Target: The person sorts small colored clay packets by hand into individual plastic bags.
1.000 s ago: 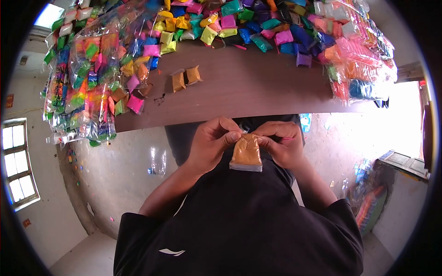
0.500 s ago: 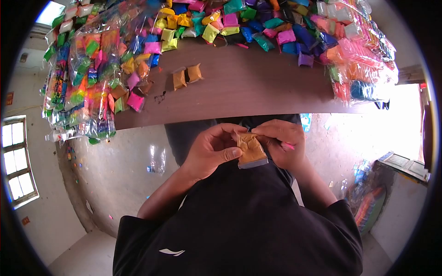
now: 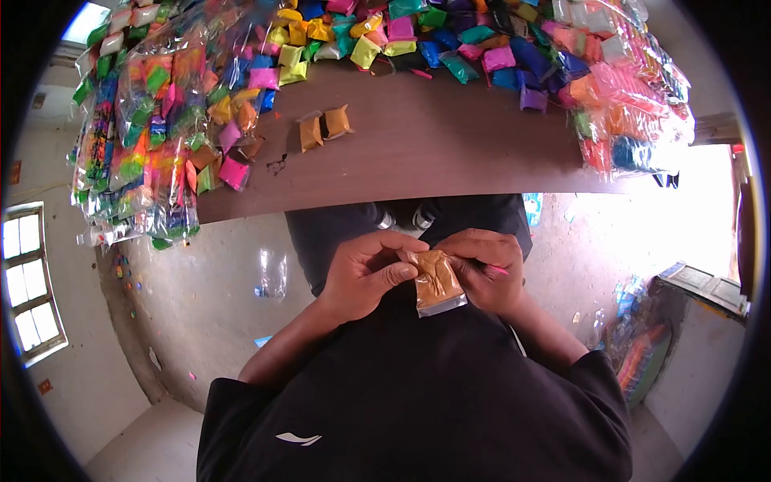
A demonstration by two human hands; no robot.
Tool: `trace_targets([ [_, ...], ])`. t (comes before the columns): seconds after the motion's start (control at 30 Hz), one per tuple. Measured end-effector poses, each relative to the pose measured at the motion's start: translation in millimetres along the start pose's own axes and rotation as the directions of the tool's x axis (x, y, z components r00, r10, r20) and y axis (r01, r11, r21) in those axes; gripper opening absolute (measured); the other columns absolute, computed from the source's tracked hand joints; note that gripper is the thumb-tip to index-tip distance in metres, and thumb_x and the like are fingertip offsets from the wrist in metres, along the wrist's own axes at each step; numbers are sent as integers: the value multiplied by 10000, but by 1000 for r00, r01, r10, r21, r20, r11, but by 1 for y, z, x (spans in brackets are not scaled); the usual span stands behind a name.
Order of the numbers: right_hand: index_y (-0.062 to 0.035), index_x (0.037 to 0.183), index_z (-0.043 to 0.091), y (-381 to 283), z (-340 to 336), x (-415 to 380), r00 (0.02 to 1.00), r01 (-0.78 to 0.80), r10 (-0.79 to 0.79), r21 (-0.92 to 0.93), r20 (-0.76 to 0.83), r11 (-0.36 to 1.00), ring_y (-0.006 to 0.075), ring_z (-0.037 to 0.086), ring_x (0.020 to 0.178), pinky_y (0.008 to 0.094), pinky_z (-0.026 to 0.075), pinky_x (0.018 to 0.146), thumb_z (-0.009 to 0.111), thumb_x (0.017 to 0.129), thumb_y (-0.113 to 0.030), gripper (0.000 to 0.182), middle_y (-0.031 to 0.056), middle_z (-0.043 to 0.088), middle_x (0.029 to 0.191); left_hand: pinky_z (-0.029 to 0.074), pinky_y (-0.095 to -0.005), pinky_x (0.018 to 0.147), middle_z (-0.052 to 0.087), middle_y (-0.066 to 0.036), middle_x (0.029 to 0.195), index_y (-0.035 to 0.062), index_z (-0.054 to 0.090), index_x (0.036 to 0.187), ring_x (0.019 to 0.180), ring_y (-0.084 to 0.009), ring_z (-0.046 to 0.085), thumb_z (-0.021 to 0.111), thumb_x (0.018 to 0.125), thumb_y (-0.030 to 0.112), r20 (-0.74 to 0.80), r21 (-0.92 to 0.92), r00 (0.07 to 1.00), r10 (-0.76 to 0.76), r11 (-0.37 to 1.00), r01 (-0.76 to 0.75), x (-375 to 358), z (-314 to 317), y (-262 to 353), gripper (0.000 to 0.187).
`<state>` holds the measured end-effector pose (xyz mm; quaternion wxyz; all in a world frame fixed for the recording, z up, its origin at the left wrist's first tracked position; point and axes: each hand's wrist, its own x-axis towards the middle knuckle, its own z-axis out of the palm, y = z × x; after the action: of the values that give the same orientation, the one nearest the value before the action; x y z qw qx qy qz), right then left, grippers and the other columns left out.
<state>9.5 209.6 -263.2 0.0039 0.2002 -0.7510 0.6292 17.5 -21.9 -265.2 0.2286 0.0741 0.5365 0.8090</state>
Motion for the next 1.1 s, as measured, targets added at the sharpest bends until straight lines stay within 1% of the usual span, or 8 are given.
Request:
trace_targets([
  [0.43,31,945,745,-4,4,6,1000,-3,2,-53,-24,999,276,745,754,321,575,695,716,821,84,137,167,750,860,542,-266,861,688,-63,1024,-27,630,1116,950,-88,654,660,1020,66,-27,24,983,184,983,-183,5,9,-5,137],
  [0.5,27,963,747,2,1,9,995,24,-34,-111,-90,994,276,750,768,318,580,695,721,795,99,184,168,752,878,533,-255,852,671,-48,1054,-24,614,1164,957,-83,645,626,1040,63,-213,-24,973,91,995,-98,9,18,3,152],
  [0.53,27,963,747,1,0,12,995,24,-35,-112,-92,993,276,750,768,318,580,695,721,795,99,184,168,752,878,533,-255,852,671,-48,1054,-24,614,1164,957,-83,645,626,1040,63,-211,-24,973,91,995,-98,9,14,1,152],
  [0.6,23,970,750,-2,-2,19,977,99,-145,-269,-158,958,276,758,791,318,590,699,716,774,117,220,175,752,901,532,-250,862,659,-42,1100,-19,600,1208,973,-80,637,613,1048,71,-205,-155,963,-175,977,145,8,4,-1,185],
  [0.67,17,975,754,2,1,19,981,100,-138,-261,-135,960,280,762,792,316,598,694,716,767,119,235,180,751,917,542,-248,860,673,-44,1080,-19,621,1180,943,-75,641,649,1035,98,-160,-232,965,-210,958,169,11,8,-3,188],
  [0.73,17,971,754,4,5,21,974,156,-192,-257,-120,954,285,761,775,320,599,681,719,774,111,221,175,752,918,556,-251,866,688,-51,1049,-31,638,1137,925,-80,657,680,1020,116,-165,-43,968,-188,982,184,16,13,-2,193],
  [0.87,22,981,753,9,4,22,967,193,-232,-290,-106,937,288,759,757,322,597,668,730,772,99,225,173,753,924,569,-259,871,699,-59,1024,-42,648,1107,931,-96,677,695,1013,132,-178,-52,979,-102,994,94,17,17,-4,203],
  [1.1,19,1014,747,17,1,25,976,37,-79,-207,-201,978,242,735,764,287,555,689,700,796,102,238,149,747,910,579,-295,914,717,-130,1105,-91,623,1218,1001,-152,704,686,1002,60,-296,151,949,107,986,-65,9,23,-7,272],
])
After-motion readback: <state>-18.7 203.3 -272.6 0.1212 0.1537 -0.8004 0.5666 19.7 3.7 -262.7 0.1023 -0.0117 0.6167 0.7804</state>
